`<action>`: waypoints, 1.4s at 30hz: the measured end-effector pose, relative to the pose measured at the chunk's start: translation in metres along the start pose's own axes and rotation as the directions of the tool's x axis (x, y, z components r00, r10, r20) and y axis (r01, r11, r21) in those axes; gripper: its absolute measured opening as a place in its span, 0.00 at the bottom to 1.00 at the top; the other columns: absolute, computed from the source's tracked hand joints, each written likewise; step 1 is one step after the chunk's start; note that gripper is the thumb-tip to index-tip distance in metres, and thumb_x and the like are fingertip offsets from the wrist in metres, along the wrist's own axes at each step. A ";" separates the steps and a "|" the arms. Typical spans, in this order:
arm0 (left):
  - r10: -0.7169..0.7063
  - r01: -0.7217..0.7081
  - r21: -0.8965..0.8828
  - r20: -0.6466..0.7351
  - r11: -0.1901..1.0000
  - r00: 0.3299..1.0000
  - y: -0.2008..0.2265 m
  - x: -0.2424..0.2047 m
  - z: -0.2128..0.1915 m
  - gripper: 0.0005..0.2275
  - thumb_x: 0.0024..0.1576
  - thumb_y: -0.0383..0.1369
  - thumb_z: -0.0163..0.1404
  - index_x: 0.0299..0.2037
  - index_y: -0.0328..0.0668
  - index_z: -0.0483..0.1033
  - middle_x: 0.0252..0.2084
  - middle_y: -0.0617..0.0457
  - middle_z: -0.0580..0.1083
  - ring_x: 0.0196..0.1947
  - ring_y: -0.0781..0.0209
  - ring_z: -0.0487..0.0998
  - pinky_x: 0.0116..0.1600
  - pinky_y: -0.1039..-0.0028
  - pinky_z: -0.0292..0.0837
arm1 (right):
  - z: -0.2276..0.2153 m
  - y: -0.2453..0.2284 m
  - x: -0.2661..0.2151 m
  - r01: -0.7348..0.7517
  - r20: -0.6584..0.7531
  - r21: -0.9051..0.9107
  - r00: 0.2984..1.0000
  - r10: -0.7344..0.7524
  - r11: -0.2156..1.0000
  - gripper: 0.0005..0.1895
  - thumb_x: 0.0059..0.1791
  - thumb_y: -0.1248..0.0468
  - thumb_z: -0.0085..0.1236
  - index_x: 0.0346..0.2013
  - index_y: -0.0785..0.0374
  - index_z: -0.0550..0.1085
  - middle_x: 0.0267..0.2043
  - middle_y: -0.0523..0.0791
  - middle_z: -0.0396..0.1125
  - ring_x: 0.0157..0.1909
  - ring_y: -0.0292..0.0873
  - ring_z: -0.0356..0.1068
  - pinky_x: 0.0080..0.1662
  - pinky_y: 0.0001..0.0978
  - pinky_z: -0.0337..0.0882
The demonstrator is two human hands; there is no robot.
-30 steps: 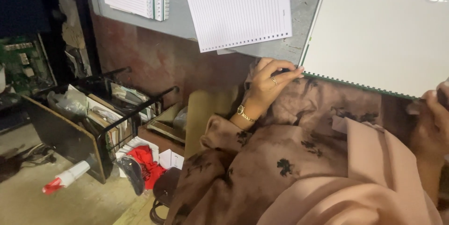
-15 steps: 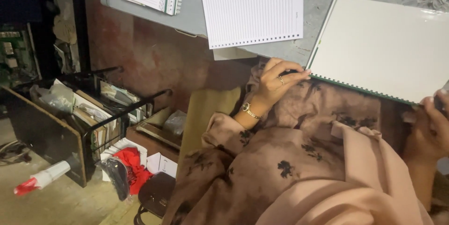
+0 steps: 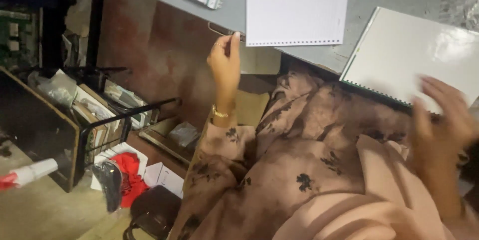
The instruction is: The person aligns a stack of lined paper with a white cover, then inserts a metal spiral binding through the punched holes to assemble a notebook. The person repeats the process with a second set of paper and cover, securing each spiral by hand.
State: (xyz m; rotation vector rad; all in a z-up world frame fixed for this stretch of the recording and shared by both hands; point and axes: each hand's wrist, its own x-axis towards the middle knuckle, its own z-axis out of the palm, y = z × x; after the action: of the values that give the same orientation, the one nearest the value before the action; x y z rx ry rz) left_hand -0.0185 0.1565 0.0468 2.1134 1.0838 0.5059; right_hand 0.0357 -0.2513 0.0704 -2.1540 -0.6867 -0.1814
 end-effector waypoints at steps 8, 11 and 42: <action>-0.250 0.534 -0.413 0.567 0.738 0.785 -0.040 0.020 0.028 0.34 0.54 0.53 0.50 0.52 0.18 0.71 0.41 0.25 0.78 0.39 0.41 0.83 0.43 0.63 0.83 | 0.172 0.024 0.116 0.436 0.101 -0.142 0.899 -0.425 0.889 0.12 0.51 0.78 0.64 0.49 0.70 0.78 0.54 0.57 0.72 0.54 0.61 0.69 0.57 0.49 0.73; -0.165 0.491 -0.550 0.536 0.676 0.828 -0.023 0.020 0.018 0.32 0.61 0.46 0.53 0.58 0.12 0.64 0.48 0.17 0.71 0.43 0.30 0.80 0.46 0.54 0.81 | 0.189 0.029 0.122 0.375 0.174 -0.365 0.927 -0.334 0.852 0.12 0.45 0.73 0.72 0.42 0.65 0.85 0.48 0.49 0.74 0.54 0.53 0.73 0.58 0.36 0.75; 0.528 -0.439 -0.546 0.007 0.714 0.849 -0.026 0.052 0.059 0.14 0.68 0.23 0.42 0.61 0.51 0.69 0.60 0.58 0.75 0.61 0.55 0.77 0.67 0.71 0.72 | 0.208 0.108 0.134 0.040 -0.065 0.051 0.997 -0.037 0.998 0.06 0.57 0.75 0.51 0.47 0.70 0.75 0.42 0.57 0.75 0.43 0.57 0.74 0.41 0.48 0.68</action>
State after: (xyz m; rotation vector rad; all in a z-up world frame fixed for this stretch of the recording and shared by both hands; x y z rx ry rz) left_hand 0.0327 0.1857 -0.0107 1.8700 0.2154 0.7635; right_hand 0.1837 -0.0898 -0.0876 -2.0774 -0.6889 -0.2500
